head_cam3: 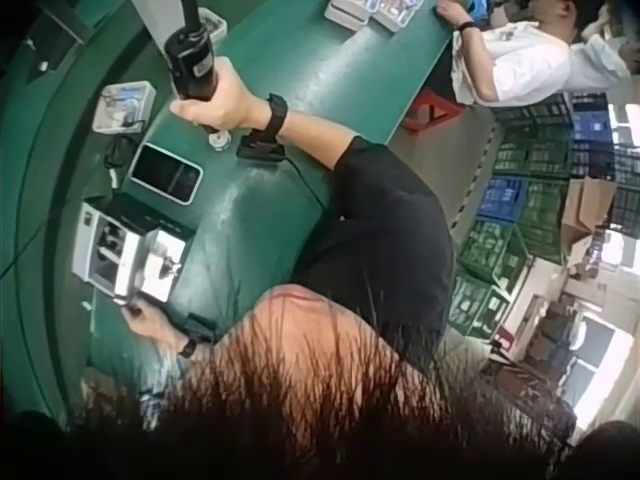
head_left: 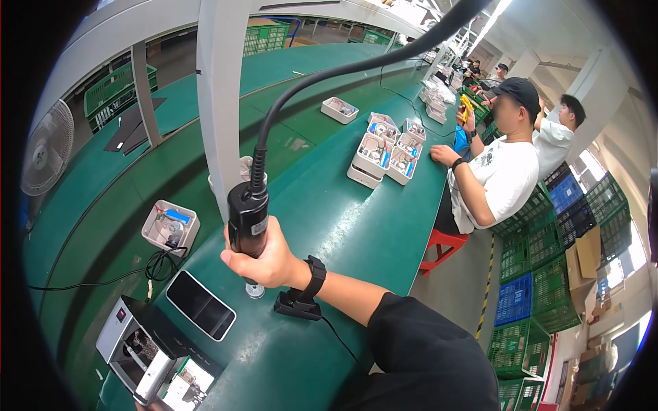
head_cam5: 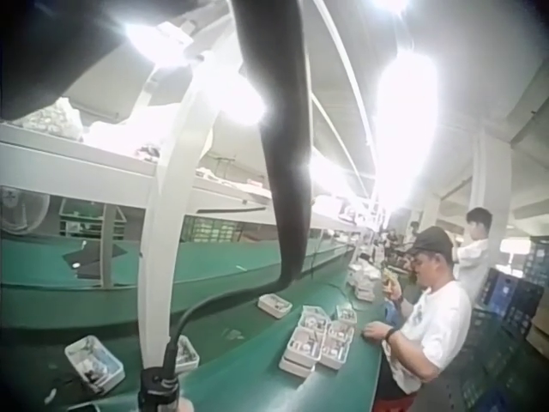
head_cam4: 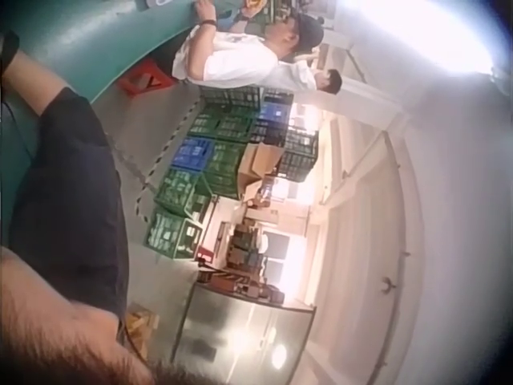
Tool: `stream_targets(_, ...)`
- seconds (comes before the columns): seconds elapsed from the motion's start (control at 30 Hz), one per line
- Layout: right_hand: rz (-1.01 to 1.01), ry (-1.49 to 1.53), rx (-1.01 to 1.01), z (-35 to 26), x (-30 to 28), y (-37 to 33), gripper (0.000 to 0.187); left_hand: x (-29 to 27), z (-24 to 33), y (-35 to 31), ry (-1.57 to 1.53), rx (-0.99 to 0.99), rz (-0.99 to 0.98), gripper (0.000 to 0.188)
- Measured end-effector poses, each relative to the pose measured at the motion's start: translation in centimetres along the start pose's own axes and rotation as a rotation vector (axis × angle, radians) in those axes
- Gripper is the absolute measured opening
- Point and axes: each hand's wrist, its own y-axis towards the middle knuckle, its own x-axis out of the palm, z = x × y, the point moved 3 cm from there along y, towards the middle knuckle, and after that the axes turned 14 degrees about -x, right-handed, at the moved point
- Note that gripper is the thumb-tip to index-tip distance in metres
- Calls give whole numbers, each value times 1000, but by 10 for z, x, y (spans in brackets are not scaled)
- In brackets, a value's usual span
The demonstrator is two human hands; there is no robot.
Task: The person picks up a screw from a dispenser with an electric screwdriver, drives it into a circuit board inside a plastic housing, and places the unit on the table. This process is repeated for several units, occasionally moving aside other components to clear the workspace.
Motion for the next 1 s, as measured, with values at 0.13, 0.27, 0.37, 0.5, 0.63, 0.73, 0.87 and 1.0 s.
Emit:
stream_targets(0.13, 59, 105, 175, 8, 20, -7, 24, 2, -112, 39, -127, 44, -125, 29)
stream_targets(0.27, 397, 642, 429, 45, -7, -32, 29, -2, -29, -11, -259, -177, -98, 26)
stream_targets(0.37, 165, 72, 162, 20, -34, -23, 28, -3, 10, -16, -123, -39, -27, 21)
stream_targets(0.5, 60, 64, -43, 8, -46, -9, 14, -28, 38, -50, -74, 44, 24, 37)
stream_targets(0.63, 14, -15, -85, 22, -18, 1, 15, -68, 4, -85, 209, -47, 286, 57)
stream_targets(0.73, 91, -130, -134, 5, -8, -7, 17, -99, -28, -93, 477, -196, 516, 75)
stream_targets(0.87, 144, -122, -53, 2, 0, -12, 21, -101, -53, -98, 371, -406, 245, 83)
stream_targets(1.0, -18, 13, 3, 3, -8, -8, 24, -87, -23, -124, 265, -157, -21, 77)
